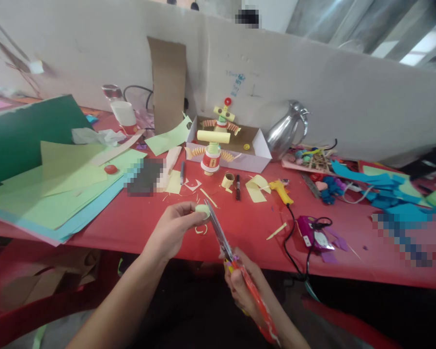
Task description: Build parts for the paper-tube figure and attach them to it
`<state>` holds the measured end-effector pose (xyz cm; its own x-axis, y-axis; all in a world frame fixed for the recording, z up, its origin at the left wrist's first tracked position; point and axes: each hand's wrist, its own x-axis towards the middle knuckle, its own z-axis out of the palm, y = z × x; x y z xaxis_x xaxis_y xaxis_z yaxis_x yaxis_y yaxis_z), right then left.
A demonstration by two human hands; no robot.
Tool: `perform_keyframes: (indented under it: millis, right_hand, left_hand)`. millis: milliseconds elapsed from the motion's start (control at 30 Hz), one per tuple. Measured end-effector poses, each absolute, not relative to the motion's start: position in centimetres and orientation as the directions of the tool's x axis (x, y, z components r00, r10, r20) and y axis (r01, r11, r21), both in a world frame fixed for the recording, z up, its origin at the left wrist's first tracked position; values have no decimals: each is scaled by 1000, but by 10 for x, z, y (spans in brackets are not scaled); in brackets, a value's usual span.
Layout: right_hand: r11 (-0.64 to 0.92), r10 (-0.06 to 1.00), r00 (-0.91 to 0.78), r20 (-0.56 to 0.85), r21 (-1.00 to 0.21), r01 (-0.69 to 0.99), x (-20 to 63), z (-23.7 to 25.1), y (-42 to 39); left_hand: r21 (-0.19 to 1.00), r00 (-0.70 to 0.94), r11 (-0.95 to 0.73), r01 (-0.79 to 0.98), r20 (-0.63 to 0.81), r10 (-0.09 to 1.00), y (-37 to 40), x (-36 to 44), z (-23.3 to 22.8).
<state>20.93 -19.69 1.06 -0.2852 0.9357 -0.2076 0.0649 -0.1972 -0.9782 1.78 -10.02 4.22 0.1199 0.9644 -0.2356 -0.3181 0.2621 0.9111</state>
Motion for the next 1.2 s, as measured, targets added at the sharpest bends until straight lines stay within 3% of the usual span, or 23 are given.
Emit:
perform_keyframes:
  millis: [800, 1200]
  right_hand:
    - [-204, 932, -290, -219, -975, 83, 211, 2, -199]
    - [-121, 944, -292, -152, -985, 122, 211, 6, -198]
  left_hand:
    - [917, 71, 247, -314, -237, 969, -100, 11, 40]
    - [900, 48, 236, -366, -235, 971, -99, 7, 36]
